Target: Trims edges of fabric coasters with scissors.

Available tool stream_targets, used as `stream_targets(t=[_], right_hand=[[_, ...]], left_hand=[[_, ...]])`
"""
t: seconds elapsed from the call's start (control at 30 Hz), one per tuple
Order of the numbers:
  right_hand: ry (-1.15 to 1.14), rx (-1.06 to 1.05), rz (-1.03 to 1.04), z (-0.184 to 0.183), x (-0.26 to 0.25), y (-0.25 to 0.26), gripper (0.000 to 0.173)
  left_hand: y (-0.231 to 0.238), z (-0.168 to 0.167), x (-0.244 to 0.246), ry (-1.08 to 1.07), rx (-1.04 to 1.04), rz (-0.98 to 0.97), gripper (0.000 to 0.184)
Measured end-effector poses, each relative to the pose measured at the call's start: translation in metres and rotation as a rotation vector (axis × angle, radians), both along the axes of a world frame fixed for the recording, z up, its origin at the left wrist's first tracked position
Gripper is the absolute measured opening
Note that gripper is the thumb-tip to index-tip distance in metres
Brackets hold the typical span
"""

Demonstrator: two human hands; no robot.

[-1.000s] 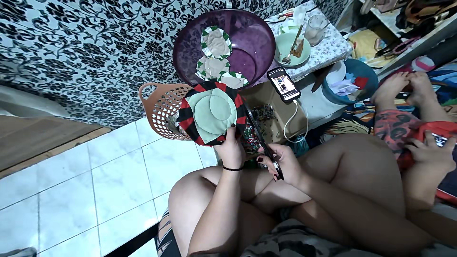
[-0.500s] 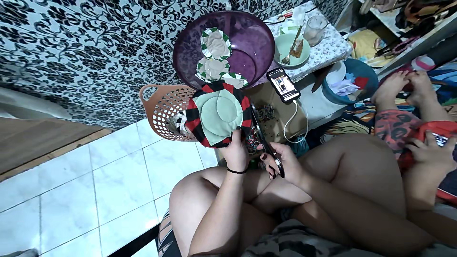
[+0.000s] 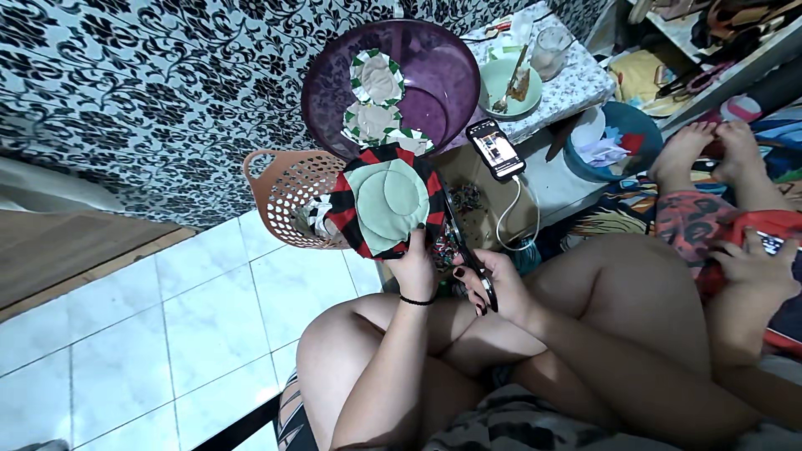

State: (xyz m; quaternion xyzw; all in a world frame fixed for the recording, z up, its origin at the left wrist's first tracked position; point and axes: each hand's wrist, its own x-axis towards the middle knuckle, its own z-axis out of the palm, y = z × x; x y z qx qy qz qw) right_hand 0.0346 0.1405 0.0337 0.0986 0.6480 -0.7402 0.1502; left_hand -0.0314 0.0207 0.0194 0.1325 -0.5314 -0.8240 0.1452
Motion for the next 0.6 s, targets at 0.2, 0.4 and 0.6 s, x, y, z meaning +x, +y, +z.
stream_targets(t=[0.2, 0.4, 0.6], right_hand=[[-0.004, -0.003, -0.019, 0.001, 0.001, -0.001, 0.018], [-0.016, -0.038, -0.053, -0.001, 0.001, -0.001, 0.02], [0.126, 0.06, 0.133, -0.009, 0.005, 0.0, 0.038]], left_hand=[[0.0, 0.0, 0.0, -0.013, 0.0, -0.006, 0.029], [-0.005, 0.003, -0.004, -0.012, -0.009, 0.022, 0.029], [-0.011, 0.007, -0.008, -0.015, -0.015, 0.047, 0.027]])
